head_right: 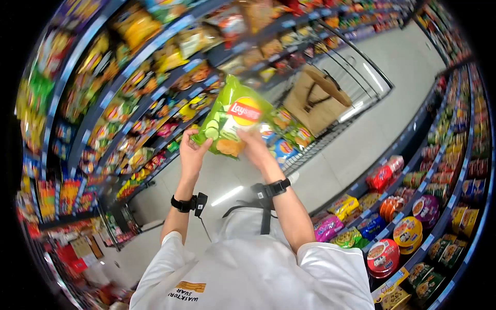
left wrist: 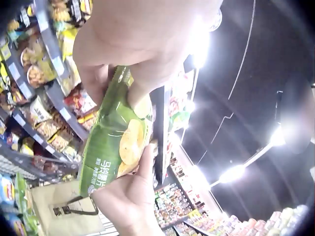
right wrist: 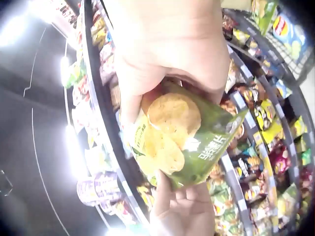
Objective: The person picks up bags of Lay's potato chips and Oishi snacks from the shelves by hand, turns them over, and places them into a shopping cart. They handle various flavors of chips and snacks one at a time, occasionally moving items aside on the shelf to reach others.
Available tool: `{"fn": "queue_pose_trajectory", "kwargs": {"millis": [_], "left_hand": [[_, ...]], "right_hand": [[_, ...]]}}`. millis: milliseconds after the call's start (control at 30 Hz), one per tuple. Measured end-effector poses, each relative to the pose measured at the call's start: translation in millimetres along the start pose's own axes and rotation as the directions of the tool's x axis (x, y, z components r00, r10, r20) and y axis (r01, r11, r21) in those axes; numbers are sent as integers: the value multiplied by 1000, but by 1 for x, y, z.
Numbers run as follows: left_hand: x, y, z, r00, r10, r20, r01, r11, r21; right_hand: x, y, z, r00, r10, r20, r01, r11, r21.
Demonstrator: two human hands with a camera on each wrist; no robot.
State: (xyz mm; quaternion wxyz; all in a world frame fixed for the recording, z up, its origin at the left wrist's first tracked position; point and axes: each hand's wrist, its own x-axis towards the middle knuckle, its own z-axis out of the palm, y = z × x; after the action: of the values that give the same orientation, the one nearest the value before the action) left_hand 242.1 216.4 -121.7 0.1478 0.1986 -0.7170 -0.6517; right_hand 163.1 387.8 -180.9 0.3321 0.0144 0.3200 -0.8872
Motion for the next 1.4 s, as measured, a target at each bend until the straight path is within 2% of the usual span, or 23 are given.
{"fn": "queue_pose_trajectory", "kwargs": {"millis": [67,100,200,300,400,433,633,733,767,867,967,1067,1233,1400], "left_hand": [[-25,-4,-69,998,42,-47,-43,999,-21],[-39,7,-104,993,-111,-38,114,991,70],[-70,-17,-203,993,69,-91,-65,997,38],[-100,7,-280,995,-5,-96,4,1000,-10],[-119,-4,-329,973,111,-202,-114,994,0],[-124,-2,-341,965,134,-227,-126,991,50],[-147,12,-386,910,119,-397,-150,988,-48],[-147,10,-401,881,139,-451,-173,984,-33],[-143,6,-405,863,167,-477,-212,977,-40],[-136,14,-422,864,137,-484,-134,990,41],[-124,12,-430,836,111,-538,-156,987,-38],[-105,20,-444,808,114,-578,-165,986,-35],[-80,16,-462,763,73,-642,-111,994,-19],[-66,16,-494,790,26,-613,-107,990,-96]], "right_hand": [[-3,41,46,1000,7,14,-6,998,-68],[-5,63,63,1000,15,28,-11,991,-136],[-4,120,133,990,47,135,-11,967,-255],[-4,168,192,959,138,249,-10,891,-455],[-10,201,251,920,259,294,-3,756,-655],[-11,211,269,909,251,331,42,737,-675],[3,240,329,843,323,429,122,662,-739],[13,249,350,822,333,462,159,645,-747],[18,253,357,813,335,476,169,647,-743],[36,267,372,819,322,475,184,637,-749],[55,273,390,794,347,499,161,671,-723],[80,279,406,769,354,532,227,627,-745],[118,296,423,745,465,479,75,655,-752],[141,325,433,736,489,469,-47,728,-684]]}}
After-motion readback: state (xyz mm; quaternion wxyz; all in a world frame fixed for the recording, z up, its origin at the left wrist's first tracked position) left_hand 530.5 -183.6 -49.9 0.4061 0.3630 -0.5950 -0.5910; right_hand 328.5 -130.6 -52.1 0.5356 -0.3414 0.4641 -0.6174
